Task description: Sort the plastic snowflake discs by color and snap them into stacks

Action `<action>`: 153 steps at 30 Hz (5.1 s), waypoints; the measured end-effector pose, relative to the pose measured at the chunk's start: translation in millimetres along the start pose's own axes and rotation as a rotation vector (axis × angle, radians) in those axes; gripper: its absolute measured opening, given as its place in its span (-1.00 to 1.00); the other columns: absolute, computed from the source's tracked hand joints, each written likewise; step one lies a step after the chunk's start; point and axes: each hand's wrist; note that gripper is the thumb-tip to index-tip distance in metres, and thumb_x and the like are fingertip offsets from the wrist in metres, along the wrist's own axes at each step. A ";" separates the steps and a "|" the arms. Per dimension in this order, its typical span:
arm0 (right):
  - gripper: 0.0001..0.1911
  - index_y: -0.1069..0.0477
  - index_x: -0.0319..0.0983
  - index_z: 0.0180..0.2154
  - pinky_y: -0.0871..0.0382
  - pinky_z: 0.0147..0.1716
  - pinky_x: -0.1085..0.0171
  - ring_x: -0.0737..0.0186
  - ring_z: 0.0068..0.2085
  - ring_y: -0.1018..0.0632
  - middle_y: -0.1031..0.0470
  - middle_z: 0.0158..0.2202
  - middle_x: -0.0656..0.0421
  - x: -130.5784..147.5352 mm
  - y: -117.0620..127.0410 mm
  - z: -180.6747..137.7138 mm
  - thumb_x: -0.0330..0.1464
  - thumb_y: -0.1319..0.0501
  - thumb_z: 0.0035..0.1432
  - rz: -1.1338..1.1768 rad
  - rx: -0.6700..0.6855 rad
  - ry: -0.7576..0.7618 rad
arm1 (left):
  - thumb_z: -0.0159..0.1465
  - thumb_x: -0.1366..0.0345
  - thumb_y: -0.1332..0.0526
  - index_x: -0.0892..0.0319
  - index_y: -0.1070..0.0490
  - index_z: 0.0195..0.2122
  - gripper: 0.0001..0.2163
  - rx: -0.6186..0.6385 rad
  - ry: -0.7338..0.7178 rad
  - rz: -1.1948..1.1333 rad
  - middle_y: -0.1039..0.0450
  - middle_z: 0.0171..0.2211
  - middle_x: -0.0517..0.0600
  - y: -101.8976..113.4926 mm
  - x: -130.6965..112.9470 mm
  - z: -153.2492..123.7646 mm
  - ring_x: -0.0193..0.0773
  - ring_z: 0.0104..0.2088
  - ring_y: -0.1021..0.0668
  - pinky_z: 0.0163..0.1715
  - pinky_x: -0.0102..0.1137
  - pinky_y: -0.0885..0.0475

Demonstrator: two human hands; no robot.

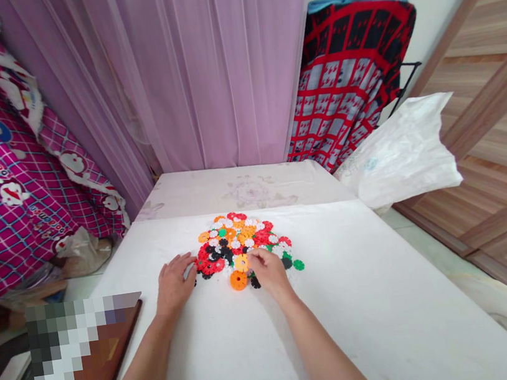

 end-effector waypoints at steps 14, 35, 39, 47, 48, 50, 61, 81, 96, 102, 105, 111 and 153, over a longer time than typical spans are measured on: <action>-0.70 -0.46 -0.21 -0.41 -0.30 -0.38 0.29 0.22 -0.41 -0.47 -0.51 -0.46 0.18 3.2 -11.0 -27.0 -0.13 -0.10 0.05 -0.053 0.049 0.003 | 0.32 0.22 -0.03 0.00 -0.48 -0.03 -0.71 -0.002 0.000 0.000 -0.42 0.16 -0.02 0.0 0.3 -0.3 -0.07 0.24 -0.33 0.26 0.01 -0.10; -0.29 -0.20 -0.27 0.22 -0.29 -0.07 0.15 0.01 -0.04 -0.46 -0.51 -0.05 0.01 28.3 -17.2 -56.1 -0.24 -0.28 0.05 -0.920 0.035 0.174 | 0.32 0.21 -0.04 0.00 -0.48 -0.03 -0.71 -0.011 -0.012 -0.010 -0.41 0.16 -0.02 -0.7 0.5 -1.3 -0.07 0.24 -0.33 0.26 0.00 -0.08; -0.27 -0.16 -0.25 0.25 -0.26 -0.06 0.15 0.01 -0.03 -0.45 -0.50 -0.04 0.01 28.3 -20.9 -55.1 -0.22 -0.26 0.07 -0.947 0.024 0.189 | 0.31 0.22 -0.05 -0.01 -0.49 -0.03 -0.71 -0.017 -0.013 -0.007 -0.42 0.16 -0.01 -0.7 0.2 -1.0 -0.07 0.24 -0.34 0.26 -0.01 -0.10; -0.25 -0.15 -0.27 0.26 -0.24 -0.14 0.14 -0.02 -0.08 -0.47 -0.53 -0.12 -0.01 33.3 -24.7 -54.2 -0.19 -0.25 0.08 -1.011 0.027 0.151 | 0.33 0.20 -0.03 0.00 -0.47 -0.01 -0.70 0.006 -0.011 0.003 -0.41 0.17 -0.02 0.3 0.1 -1.3 -0.07 0.25 -0.32 0.26 0.00 -0.07; -0.25 -0.15 -0.27 0.26 -0.24 -0.14 0.14 -0.02 -0.08 -0.47 -0.54 -0.13 0.00 34.3 -25.3 -53.6 -0.20 -0.26 0.08 -1.016 0.030 0.147 | 0.33 0.20 -0.03 0.00 -0.47 -0.01 -0.70 0.006 -0.011 0.003 -0.41 0.17 -0.02 0.4 -0.1 -1.2 -0.07 0.25 -0.32 0.26 0.00 -0.07; -0.28 -0.16 -0.26 0.25 -0.24 -0.13 0.14 -0.02 -0.07 -0.46 -0.54 -0.14 0.02 35.7 -26.5 -52.8 -0.21 -0.25 0.09 -1.018 0.040 0.154 | 0.33 0.20 -0.03 0.00 -0.47 -0.02 -0.70 -0.001 -0.011 0.002 -0.41 0.16 -0.01 0.6 -0.4 -1.2 -0.08 0.25 -0.33 0.26 0.00 -0.08; -0.28 -0.16 -0.28 0.26 -0.28 -0.14 0.16 -0.01 -0.08 -0.48 -0.53 -0.14 0.00 34.0 -27.2 -49.8 -0.24 -0.24 0.08 -1.032 0.062 0.146 | 0.32 0.20 -0.04 0.00 -0.48 -0.03 -0.71 -0.010 -0.016 0.002 -0.42 0.16 -0.01 -0.3 0.2 -1.9 -0.08 0.24 -0.33 0.26 -0.01 -0.08; -0.32 -0.23 -0.24 0.23 -0.31 -0.09 0.20 0.06 -0.09 -0.50 -0.54 -0.09 0.02 26.4 -23.5 -42.4 -0.26 -0.22 0.07 -0.954 0.146 0.211 | 0.32 0.21 -0.05 -0.01 -0.48 -0.02 -0.71 -0.015 -0.014 0.006 -0.42 0.16 -0.02 -0.2 -0.2 -1.9 -0.08 0.24 -0.33 0.26 -0.02 -0.09; -0.33 -0.29 -0.25 0.19 -0.34 -0.13 0.23 0.06 -0.11 -0.54 -0.55 -0.09 0.02 28.4 -9.1 -40.9 -0.25 -0.23 0.02 -0.916 0.105 0.125 | 0.32 0.20 -0.02 0.02 -0.47 -0.02 -0.69 0.008 -0.008 0.004 -0.41 0.17 -0.03 1.5 0.4 -1.8 -0.06 0.25 -0.32 0.27 0.00 -0.07; -0.31 -0.23 -0.24 0.22 -0.33 -0.18 0.23 0.05 -0.12 -0.54 -0.56 -0.12 0.04 23.2 38.2 -15.4 -0.23 -0.25 0.06 -0.943 -0.022 0.059 | 0.32 0.20 -0.03 0.02 -0.48 -0.02 -0.69 -0.002 -0.018 0.003 -0.43 0.15 -0.01 1.8 1.4 -0.8 -0.03 0.24 -0.34 0.26 0.02 -0.10; -0.31 -0.20 -0.25 0.23 -0.33 -0.19 0.23 0.04 -0.11 -0.54 -0.55 -0.11 0.02 13.4 68.3 6.1 -0.18 -0.24 0.10 -0.993 -0.065 0.010 | 0.31 0.20 -0.04 0.03 -0.49 -0.02 -0.69 -0.015 -0.030 0.001 -0.43 0.14 0.00 0.2 3.6 0.1 -0.03 0.23 -0.35 0.24 0.04 -0.13; -0.30 -0.17 -0.32 0.24 -0.32 -0.18 0.22 0.03 -0.09 -0.54 -0.54 -0.11 -0.03 -18.1 110.3 53.1 -0.15 -0.21 0.14 -1.083 -0.097 -0.055 | 0.30 0.19 -0.03 0.03 -0.51 -0.04 -0.68 -0.025 -0.042 0.004 -0.44 0.13 0.01 -2.0 8.0 1.1 -0.01 0.22 -0.37 0.23 0.06 -0.14; -0.40 -0.14 -0.07 0.29 0.11 0.25 -0.18 -0.08 0.36 -0.04 -0.01 0.38 0.03 27.6 -25.0 96.2 -0.04 0.00 0.29 -0.894 0.203 0.126 | 0.30 0.20 -0.04 0.00 -0.51 -0.05 -0.69 -0.030 -0.035 -0.018 -0.45 0.12 0.00 -2.7 6.2 0.6 0.00 0.22 -0.37 0.23 0.07 -0.14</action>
Point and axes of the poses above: each hand's wrist, its own z-axis towards the middle knuckle, its own y-axis out of the back of the hand, x = y × z
